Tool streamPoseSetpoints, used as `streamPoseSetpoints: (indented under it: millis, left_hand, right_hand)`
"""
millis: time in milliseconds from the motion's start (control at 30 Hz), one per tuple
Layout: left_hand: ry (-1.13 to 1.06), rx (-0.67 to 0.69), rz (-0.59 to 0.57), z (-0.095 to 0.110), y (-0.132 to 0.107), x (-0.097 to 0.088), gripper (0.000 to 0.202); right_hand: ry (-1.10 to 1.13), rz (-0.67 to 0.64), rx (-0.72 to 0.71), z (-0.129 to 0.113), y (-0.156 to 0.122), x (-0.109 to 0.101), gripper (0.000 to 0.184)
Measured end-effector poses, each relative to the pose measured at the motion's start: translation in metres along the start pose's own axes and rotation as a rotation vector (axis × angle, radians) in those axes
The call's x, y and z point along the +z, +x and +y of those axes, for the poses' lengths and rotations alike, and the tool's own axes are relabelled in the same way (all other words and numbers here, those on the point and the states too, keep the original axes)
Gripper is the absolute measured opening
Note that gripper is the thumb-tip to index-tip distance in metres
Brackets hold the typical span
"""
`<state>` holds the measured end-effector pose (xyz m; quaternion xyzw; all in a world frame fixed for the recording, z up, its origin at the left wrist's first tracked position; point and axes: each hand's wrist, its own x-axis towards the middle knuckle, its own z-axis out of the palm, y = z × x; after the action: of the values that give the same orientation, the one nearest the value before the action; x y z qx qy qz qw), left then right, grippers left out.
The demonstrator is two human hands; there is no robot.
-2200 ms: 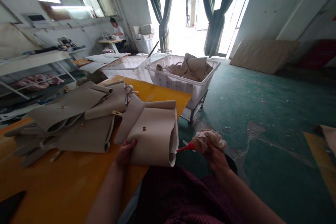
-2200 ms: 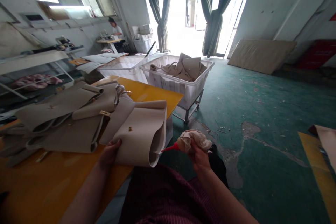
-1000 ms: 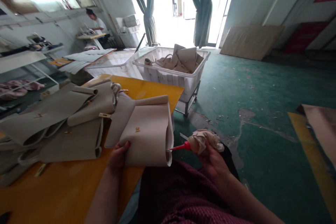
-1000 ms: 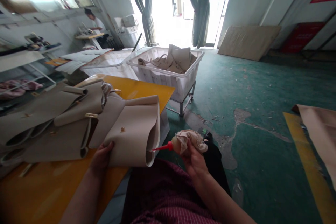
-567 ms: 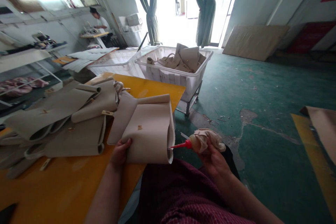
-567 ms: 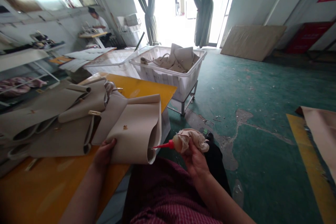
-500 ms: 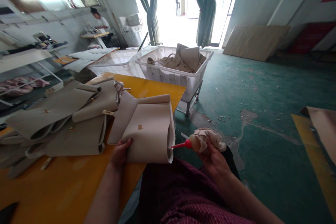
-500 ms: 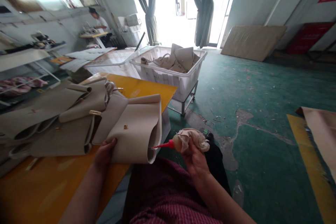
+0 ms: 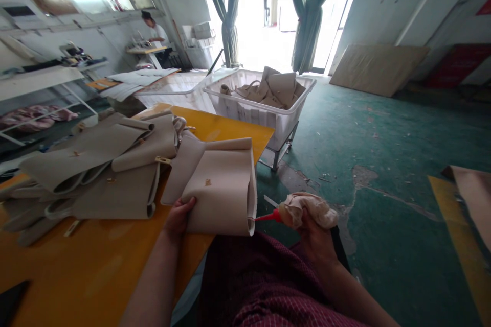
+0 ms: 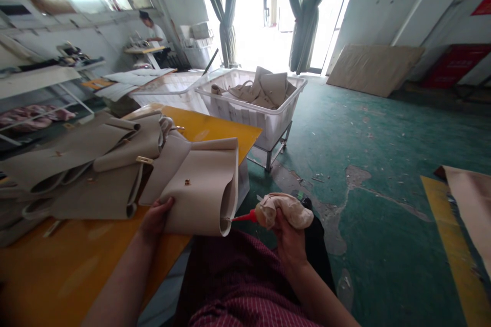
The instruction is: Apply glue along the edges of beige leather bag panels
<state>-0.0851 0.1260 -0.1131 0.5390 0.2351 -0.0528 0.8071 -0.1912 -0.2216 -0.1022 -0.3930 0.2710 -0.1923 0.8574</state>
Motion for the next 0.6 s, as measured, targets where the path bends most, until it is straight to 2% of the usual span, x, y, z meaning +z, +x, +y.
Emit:
streamPoseSetpoints:
  millis: [133, 267, 433, 600]
  left_hand:
    - [-0.005, 0.015, -0.008, 0.001, -0.001, 0.002, 0.060]
    - [-0.015, 0.018, -0.008, 0.003, -0.005, 0.006, 0.061]
    - [-0.033, 0.001, -0.017, 0.006, -0.010, 0.010, 0.060]
    - [-0.046, 0.004, -0.042, 0.006, -0.010, 0.009, 0.055]
  right_hand:
    - [0.019, -0.040, -0.036, -0.009, 0.004, -0.003, 0.044]
    - [0.051, -0.112, -0.039, -0.017, 0.003, 0.008, 0.042]
    - [0.017, -0.051, -0.061, -0.012, 0.001, 0.015, 0.048]
    - [-0.088, -0.043, -0.114, -0.007, 0.006, 0.011, 0.050]
